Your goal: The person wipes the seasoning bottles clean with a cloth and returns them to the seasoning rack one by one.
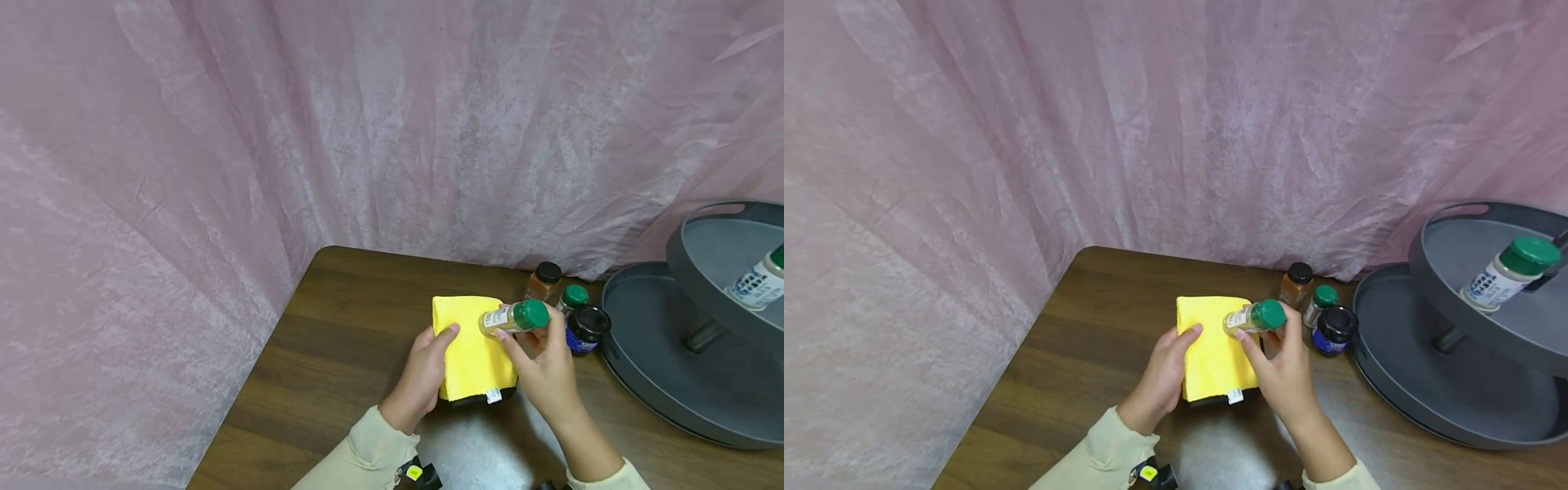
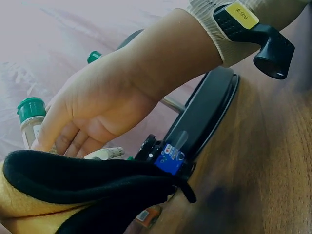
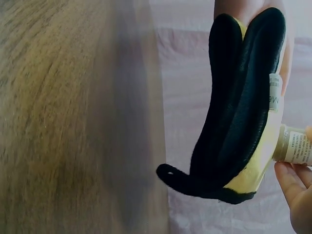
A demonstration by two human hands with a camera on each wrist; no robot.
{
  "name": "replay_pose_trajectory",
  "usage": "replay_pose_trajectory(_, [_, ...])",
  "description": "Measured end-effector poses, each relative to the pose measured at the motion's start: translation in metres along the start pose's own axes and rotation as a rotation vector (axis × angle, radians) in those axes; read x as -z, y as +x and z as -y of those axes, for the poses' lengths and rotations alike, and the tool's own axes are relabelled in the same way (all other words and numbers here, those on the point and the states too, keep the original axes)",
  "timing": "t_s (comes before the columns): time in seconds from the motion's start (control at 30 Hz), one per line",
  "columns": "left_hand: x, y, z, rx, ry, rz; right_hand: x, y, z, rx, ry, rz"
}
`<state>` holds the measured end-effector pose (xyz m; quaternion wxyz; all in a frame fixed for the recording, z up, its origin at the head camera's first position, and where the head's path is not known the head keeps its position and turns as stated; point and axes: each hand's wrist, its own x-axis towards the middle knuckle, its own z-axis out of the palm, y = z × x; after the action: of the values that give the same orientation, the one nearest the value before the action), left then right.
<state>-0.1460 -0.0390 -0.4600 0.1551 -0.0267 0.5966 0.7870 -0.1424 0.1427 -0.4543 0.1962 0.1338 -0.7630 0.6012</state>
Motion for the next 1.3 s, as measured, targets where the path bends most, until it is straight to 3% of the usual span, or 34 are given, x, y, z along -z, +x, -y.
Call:
replay_pose_trajectory(0.27, [0.0, 0.001, 0.003, -0.001, 0.005, -0.011, -0.004, -0.004, 0.001, -0.016, 0.011, 0.034])
replay_pose_trajectory(0.77, [0.004, 0.003, -0.003, -0.025, -0.041, -0.072, -0.01, -0.007, 0.004, 0.07, 0.01, 0.084])
replay_pose_trajectory(1.07, [0.004, 0.003, -0.007, -0.031, -0.063, -0.083, -0.004, -0.003, 0.002, 0.084, -0.057, 0.006])
replay_pose_trajectory(1.3, [0.003, 0.002, -0.005, -0.021, -0.059, -0.074, 0.0, -0.001, -0.001, 0.022, -0.054, -0.023])
